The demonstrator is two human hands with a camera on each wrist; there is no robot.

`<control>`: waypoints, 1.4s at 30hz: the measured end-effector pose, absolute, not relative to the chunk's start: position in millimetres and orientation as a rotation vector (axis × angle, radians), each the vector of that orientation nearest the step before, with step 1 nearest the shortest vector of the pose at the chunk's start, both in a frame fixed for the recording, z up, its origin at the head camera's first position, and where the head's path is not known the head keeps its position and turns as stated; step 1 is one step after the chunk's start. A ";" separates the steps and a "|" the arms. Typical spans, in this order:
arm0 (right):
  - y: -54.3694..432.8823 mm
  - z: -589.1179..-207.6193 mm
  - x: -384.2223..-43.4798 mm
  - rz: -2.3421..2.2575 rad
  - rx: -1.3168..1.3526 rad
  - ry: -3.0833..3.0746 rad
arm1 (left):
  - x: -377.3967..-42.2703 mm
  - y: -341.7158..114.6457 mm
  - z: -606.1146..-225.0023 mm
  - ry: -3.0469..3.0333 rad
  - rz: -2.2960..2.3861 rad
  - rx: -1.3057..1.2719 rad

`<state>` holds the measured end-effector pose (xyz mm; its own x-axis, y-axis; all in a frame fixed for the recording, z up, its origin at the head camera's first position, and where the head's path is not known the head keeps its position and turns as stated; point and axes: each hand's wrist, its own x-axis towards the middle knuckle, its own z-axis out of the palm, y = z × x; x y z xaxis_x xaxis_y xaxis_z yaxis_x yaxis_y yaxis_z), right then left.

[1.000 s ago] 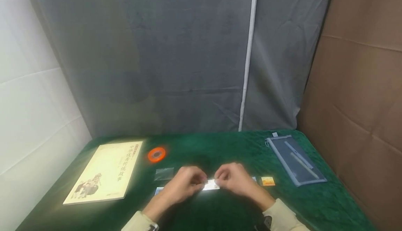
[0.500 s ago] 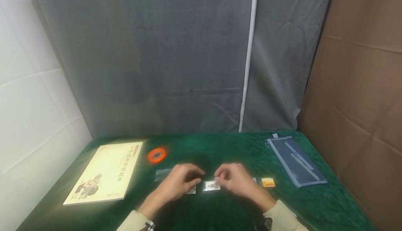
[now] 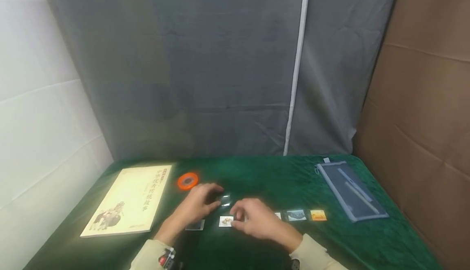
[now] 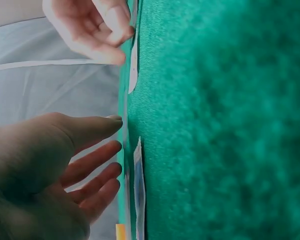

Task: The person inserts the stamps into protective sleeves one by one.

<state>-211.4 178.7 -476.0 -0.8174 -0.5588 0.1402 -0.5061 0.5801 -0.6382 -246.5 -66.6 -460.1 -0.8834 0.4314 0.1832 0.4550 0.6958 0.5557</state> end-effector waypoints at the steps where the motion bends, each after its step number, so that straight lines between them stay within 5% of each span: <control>1: 175.3 -476.5 -211.5 -1.014 -0.908 2.756 | -246.6 -66.1 -460.5 -2.863 -0.948 -0.746; 9: 160.4 -475.3 -209.6 -0.873 -0.800 2.870 | -248.7 -66.9 -463.5 -2.863 -0.948 -0.738; 21: 200.7 -471.3 -200.6 -1.305 -0.694 2.663 | -252.5 -64.5 -465.9 -2.770 -1.228 -0.839; 42: 222.1 -491.1 -190.3 -1.875 -0.407 2.319 | -203.9 -49.4 -477.3 -2.549 -2.051 -0.668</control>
